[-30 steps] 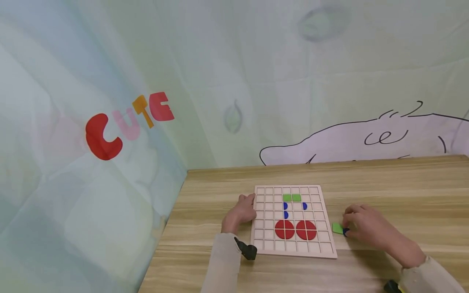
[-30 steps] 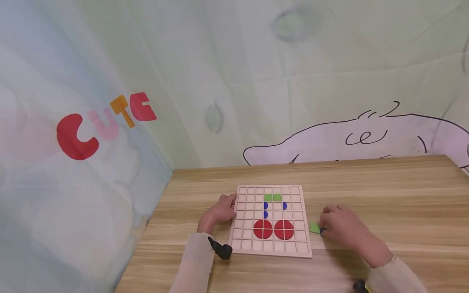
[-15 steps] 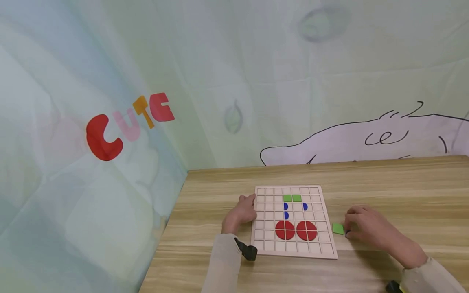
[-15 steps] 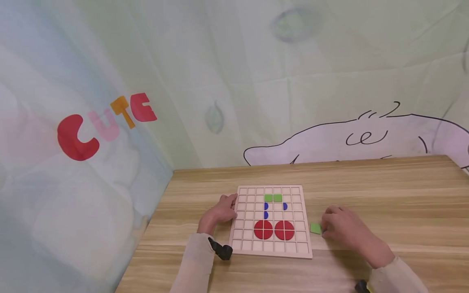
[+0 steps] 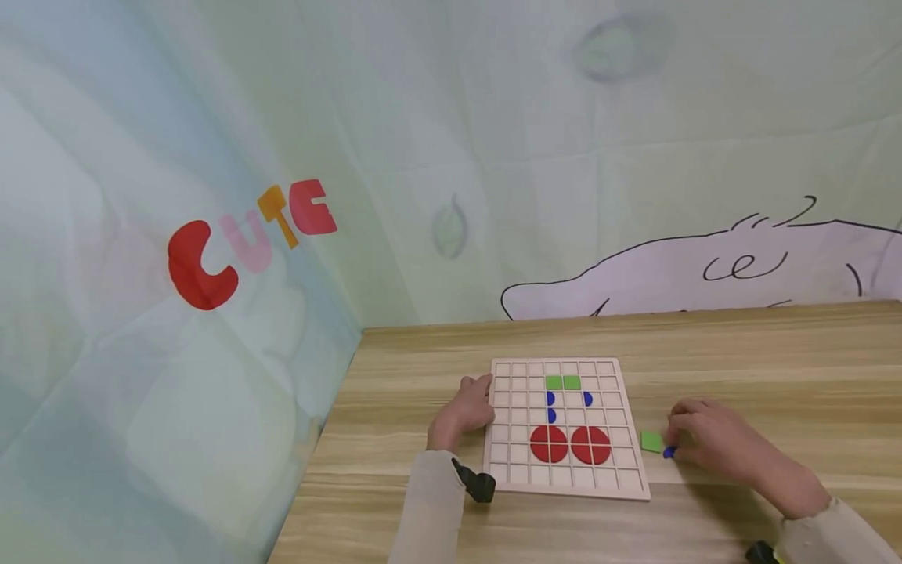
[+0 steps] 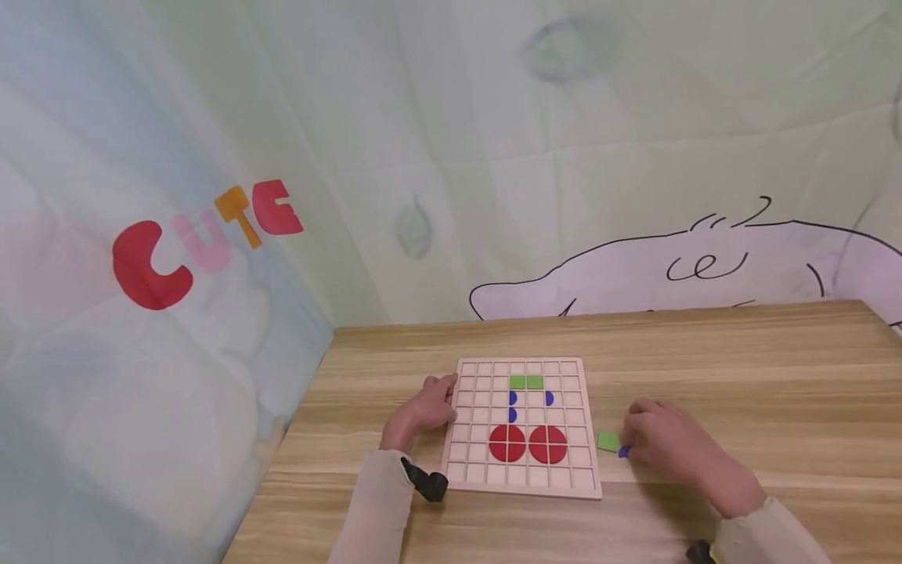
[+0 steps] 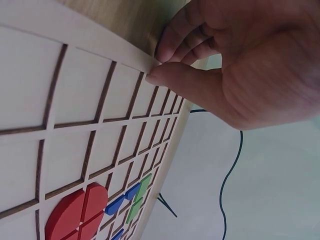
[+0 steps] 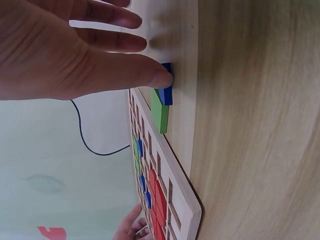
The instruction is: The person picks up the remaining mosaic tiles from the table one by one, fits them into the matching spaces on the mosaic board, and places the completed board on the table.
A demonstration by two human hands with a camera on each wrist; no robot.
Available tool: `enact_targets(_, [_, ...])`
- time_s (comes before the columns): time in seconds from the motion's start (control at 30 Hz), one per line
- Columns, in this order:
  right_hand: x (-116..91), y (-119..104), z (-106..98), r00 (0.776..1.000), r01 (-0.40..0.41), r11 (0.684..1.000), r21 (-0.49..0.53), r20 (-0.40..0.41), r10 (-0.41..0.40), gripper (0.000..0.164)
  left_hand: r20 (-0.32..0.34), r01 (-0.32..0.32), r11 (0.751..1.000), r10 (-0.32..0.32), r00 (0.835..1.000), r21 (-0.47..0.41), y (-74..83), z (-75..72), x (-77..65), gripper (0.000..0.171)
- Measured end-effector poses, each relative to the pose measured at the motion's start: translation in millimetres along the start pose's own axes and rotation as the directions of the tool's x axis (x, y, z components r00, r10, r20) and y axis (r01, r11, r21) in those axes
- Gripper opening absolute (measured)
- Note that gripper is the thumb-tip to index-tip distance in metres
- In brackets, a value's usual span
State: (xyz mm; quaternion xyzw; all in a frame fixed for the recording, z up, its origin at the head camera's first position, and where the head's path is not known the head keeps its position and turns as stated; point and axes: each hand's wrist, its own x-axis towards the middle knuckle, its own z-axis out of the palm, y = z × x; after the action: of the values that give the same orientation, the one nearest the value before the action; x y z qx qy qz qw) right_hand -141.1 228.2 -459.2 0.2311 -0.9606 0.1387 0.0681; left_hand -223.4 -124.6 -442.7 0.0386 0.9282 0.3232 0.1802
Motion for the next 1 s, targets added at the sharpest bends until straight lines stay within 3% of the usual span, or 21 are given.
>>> enact_targets(0.47, [2.6,-3.3,0.2,1.000,0.013,1.000,0.001,-0.001,-0.013,0.026,-0.006,-0.006,1.000,0.007,1.000,0.013,0.2,-0.3,-0.1,0.073])
enact_targets(1.0, [5.1,-6.9,1.7,0.997,0.003,0.999,-0.035,0.081,0.000,0.030,-0.004,0.013,1.000,-0.013,1.000,-0.011,0.7,0.4,-0.4,0.073])
